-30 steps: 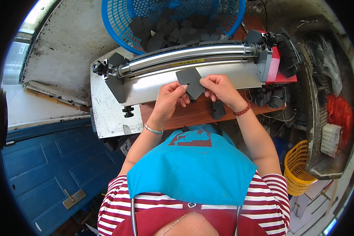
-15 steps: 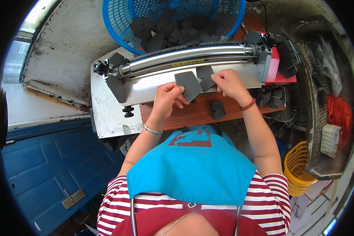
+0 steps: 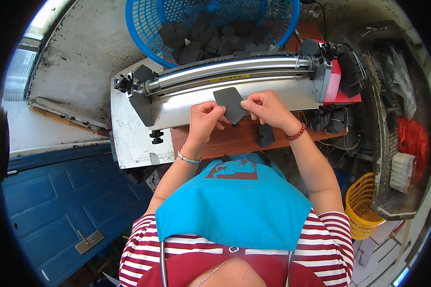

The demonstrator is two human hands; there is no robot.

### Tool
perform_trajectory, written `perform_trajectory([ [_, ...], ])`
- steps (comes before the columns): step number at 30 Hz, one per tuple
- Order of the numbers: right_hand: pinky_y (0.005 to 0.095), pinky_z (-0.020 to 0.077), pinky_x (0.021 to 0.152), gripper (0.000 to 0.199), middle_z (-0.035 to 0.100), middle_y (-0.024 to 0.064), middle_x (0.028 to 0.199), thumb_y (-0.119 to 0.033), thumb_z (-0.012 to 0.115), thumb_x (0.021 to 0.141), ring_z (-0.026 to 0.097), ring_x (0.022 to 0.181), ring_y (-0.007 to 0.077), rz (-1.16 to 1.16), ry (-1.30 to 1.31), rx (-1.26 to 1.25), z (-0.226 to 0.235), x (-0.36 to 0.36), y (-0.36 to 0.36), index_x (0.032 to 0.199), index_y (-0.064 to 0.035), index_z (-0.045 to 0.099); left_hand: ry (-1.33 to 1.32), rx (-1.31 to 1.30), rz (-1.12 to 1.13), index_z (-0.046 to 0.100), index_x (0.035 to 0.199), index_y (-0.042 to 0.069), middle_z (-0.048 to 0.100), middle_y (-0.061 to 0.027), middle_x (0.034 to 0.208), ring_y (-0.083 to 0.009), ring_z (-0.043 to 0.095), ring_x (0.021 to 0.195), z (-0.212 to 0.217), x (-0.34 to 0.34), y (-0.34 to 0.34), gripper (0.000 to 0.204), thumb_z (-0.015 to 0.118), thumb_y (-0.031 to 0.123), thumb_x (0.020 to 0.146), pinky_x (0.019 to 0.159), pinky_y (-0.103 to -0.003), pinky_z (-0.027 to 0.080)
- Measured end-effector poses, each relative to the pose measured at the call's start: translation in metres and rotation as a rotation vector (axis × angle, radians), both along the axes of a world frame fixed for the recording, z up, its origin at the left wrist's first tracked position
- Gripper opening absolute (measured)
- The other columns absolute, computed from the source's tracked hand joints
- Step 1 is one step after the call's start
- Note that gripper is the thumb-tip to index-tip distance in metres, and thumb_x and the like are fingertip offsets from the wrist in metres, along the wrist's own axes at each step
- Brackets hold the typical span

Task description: Applying adhesive to small material components using a roller machine and sorting them.

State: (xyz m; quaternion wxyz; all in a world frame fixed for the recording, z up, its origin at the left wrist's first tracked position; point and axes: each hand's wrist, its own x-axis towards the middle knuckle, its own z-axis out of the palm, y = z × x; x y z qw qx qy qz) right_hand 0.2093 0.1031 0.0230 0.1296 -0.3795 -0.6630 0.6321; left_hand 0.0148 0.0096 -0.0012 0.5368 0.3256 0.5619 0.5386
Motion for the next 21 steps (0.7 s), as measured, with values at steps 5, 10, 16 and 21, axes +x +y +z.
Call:
perform_trajectory([
  [5, 0.0184, 0.0355, 0.041, 0.032, 0.056, -0.0023, 0.058, -0.031, 0.061, 0.095, 0.047, 0.045, 0.0027, -0.007, -0.005, 0.006, 0.001, 0.000, 0.000, 0.076, -0.0054, 0.064, 0.054, 0.004, -0.030, 0.067, 0.075, -0.003, 0.067, -0.0089, 0.068, -0.0155, 0.069, 0.060, -0.001, -0.001, -0.001, 0.015, 0.061, 0.006, 0.087, 0.042, -0.021, 0.049],
  [10, 0.0186, 0.0363, 0.041, 0.032, 0.056, -0.0022, 0.057, -0.028, 0.062, 0.094, 0.047, 0.045, 0.0030, -0.106, 0.005, 0.082, -0.004, 0.004, 0.006, 0.072, -0.0050, 0.066, 0.055, -0.018, 0.004, 0.066, 0.075, -0.002, 0.066, -0.0085, 0.067, -0.0153, 0.068, 0.059, 0.005, -0.005, -0.002, 0.016, 0.061, 0.007, 0.088, 0.042, -0.020, 0.047],
  [16, 0.0203, 0.0371, 0.040, 0.035, 0.057, 0.0008, 0.056, -0.028, 0.061, 0.093, 0.048, 0.043, 0.0054, -0.173, -0.314, 0.224, -0.006, 0.003, 0.024, 0.071, -0.0015, 0.065, 0.067, -0.007, 0.028, 0.063, 0.074, 0.001, 0.066, -0.0085, 0.065, -0.0153, 0.068, 0.058, 0.007, -0.006, -0.001, 0.018, 0.061, 0.010, 0.089, 0.040, -0.019, 0.044],
  [21, 0.0207, 0.0379, 0.041, 0.036, 0.059, 0.0019, 0.057, -0.030, 0.060, 0.094, 0.049, 0.044, 0.0060, -0.246, -0.154, 0.210, 0.000, -0.015, 0.022, 0.073, -0.0003, 0.064, 0.051, -0.048, 0.007, 0.064, 0.077, 0.001, 0.067, -0.0092, 0.069, -0.0149, 0.068, 0.058, 0.007, -0.003, 0.003, 0.019, 0.063, 0.014, 0.091, 0.040, -0.018, 0.044],
])
